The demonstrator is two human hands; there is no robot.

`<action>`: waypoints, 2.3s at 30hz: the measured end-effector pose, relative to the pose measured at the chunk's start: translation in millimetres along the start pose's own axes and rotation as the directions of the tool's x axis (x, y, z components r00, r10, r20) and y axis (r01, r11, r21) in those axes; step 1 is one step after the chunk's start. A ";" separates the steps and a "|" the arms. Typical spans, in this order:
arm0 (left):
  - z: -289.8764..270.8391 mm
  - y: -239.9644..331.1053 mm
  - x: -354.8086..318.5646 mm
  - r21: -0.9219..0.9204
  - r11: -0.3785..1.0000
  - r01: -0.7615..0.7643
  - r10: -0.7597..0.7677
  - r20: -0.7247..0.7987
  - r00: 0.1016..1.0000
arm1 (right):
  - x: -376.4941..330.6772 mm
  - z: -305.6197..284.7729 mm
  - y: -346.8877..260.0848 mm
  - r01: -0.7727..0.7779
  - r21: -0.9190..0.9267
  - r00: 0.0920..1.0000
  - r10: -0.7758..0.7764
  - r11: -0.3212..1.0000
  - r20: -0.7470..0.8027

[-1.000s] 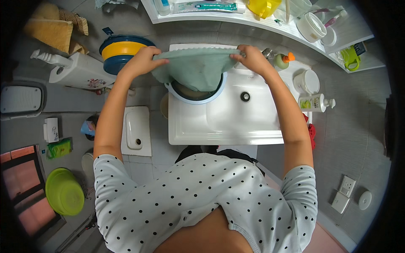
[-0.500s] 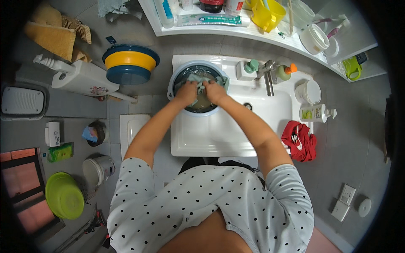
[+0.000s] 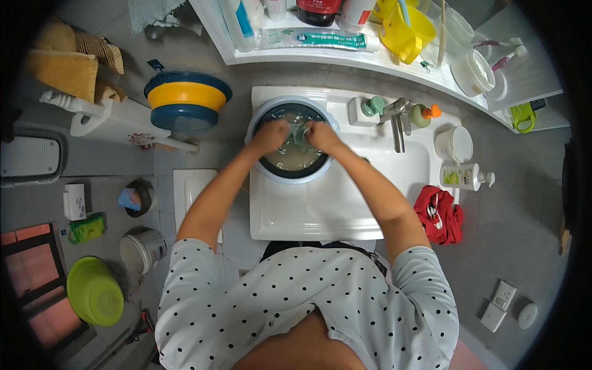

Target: The person walks from a hallway into a bathroom, places a package on a toilet tank, and washes a green cloth in a basin of water at the sink. After wringing out the cloth, the person returns to the hallway and wipes the surface of a white door with the damp cloth.

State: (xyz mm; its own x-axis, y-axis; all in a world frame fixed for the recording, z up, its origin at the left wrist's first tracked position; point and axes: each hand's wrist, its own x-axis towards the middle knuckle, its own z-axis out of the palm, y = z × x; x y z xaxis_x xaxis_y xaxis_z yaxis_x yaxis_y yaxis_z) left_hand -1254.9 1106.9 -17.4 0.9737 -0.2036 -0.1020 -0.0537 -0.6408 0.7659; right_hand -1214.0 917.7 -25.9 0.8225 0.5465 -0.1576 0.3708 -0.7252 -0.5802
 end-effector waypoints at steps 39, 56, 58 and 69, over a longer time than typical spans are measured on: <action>-61.6 39.0 -24.0 -0.571 0.808 0.144 -0.162 0.018 0.987 | -111.7 -158.1 -36.6 0.112 0.441 0.980 -0.026 0.890 -0.196; -88.1 145.3 -17.4 0.010 0.955 -0.296 0.286 -0.296 0.911 | -203.8 -278.5 -23.1 0.101 0.750 0.942 0.179 0.653 -0.283; -76.6 157.3 -11.3 -0.183 0.921 -0.344 0.286 -0.281 0.916 | -224.1 -289.1 -10.0 0.110 0.732 0.929 0.193 0.672 -0.317; 43.6 210.8 -2.5 -0.442 0.887 -0.131 0.045 -0.199 0.979 | -287.0 -258.8 130.7 -0.127 0.675 0.959 0.264 0.727 -0.103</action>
State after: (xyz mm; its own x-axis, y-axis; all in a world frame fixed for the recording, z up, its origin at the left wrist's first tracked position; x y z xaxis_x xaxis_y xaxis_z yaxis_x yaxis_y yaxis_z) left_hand -1278.4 940.1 116.7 0.9949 -0.0806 0.0609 -0.0770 -0.2144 0.9737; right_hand -1290.0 557.7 150.3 0.9312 0.2895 -0.2217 -0.1263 -0.3143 -0.9409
